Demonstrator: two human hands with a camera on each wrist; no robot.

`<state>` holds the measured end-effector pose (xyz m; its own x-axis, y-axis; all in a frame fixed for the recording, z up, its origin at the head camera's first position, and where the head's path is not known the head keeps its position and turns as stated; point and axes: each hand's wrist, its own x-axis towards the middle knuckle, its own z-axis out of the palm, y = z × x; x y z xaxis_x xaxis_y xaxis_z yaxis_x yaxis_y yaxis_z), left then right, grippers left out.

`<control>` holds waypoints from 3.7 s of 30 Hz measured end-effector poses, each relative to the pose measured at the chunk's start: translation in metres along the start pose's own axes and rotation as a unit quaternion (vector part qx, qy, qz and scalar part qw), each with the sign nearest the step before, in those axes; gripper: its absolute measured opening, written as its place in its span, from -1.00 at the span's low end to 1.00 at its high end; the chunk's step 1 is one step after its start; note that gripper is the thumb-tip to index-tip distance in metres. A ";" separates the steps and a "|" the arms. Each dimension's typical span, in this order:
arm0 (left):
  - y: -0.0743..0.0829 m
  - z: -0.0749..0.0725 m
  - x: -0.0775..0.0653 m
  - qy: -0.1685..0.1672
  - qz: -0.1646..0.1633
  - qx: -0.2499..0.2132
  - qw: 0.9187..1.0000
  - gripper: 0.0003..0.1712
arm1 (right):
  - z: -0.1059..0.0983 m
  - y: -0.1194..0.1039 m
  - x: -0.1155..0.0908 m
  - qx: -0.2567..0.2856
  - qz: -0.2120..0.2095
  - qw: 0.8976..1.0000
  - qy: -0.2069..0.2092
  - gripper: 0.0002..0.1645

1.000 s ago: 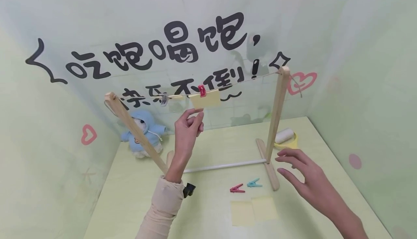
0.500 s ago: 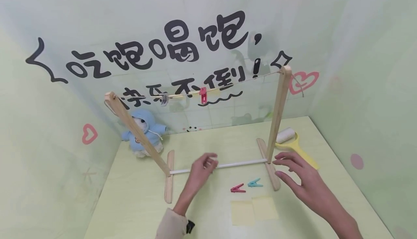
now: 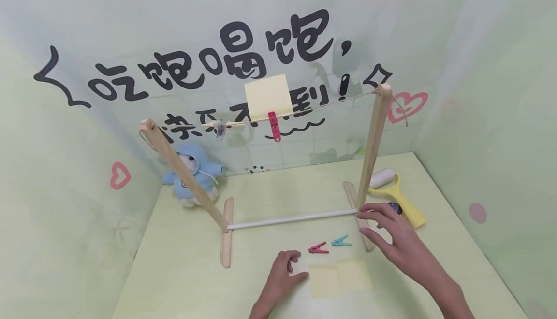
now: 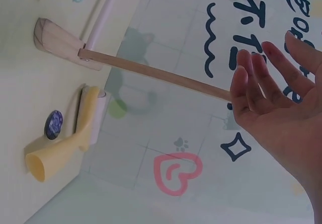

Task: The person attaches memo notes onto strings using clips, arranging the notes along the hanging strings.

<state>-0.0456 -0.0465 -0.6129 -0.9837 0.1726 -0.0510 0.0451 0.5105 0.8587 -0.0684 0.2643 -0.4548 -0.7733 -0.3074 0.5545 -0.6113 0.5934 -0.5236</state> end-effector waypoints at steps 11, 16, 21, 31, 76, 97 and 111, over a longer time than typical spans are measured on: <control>-0.009 0.025 -0.011 0.069 0.077 0.161 0.982 -0.15 | 0.036 0.019 0.003 0.041 0.013 0.998 -0.034 -0.48; -0.013 0.029 -0.012 0.077 0.088 0.202 0.972 -0.06 | 0.067 0.037 -0.004 0.028 0.003 0.998 -0.048 -0.54; -0.014 0.027 -0.010 0.072 0.091 0.216 0.970 -0.07 | 0.118 0.074 -0.024 0.036 -0.040 0.997 -0.054 -0.74; 0.007 0.009 -0.010 0.002 0.058 0.201 0.978 -0.25 | 0.152 0.064 -0.029 -0.071 -0.060 0.991 -0.095 -0.45; 0.006 0.009 -0.010 0.007 0.028 0.032 0.999 -0.76 | 0.152 0.058 -0.040 0.079 0.014 0.996 -0.048 -0.47; -0.025 0.030 0.055 0.114 0.147 -0.072 0.980 -0.81 | 0.032 0.005 0.053 0.060 -0.060 0.996 0.033 -0.61; 0.192 -0.075 0.129 0.198 0.210 -0.134 0.948 -0.78 | -0.063 -0.064 0.164 0.008 -0.155 0.986 0.061 -0.24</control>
<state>-0.1765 0.0108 -0.4170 -0.8796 -0.0430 0.4738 0.4535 0.2252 0.8624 -0.1456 0.2232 -0.2896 -0.5228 -0.3796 0.7633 -0.8187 0.4730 -0.3255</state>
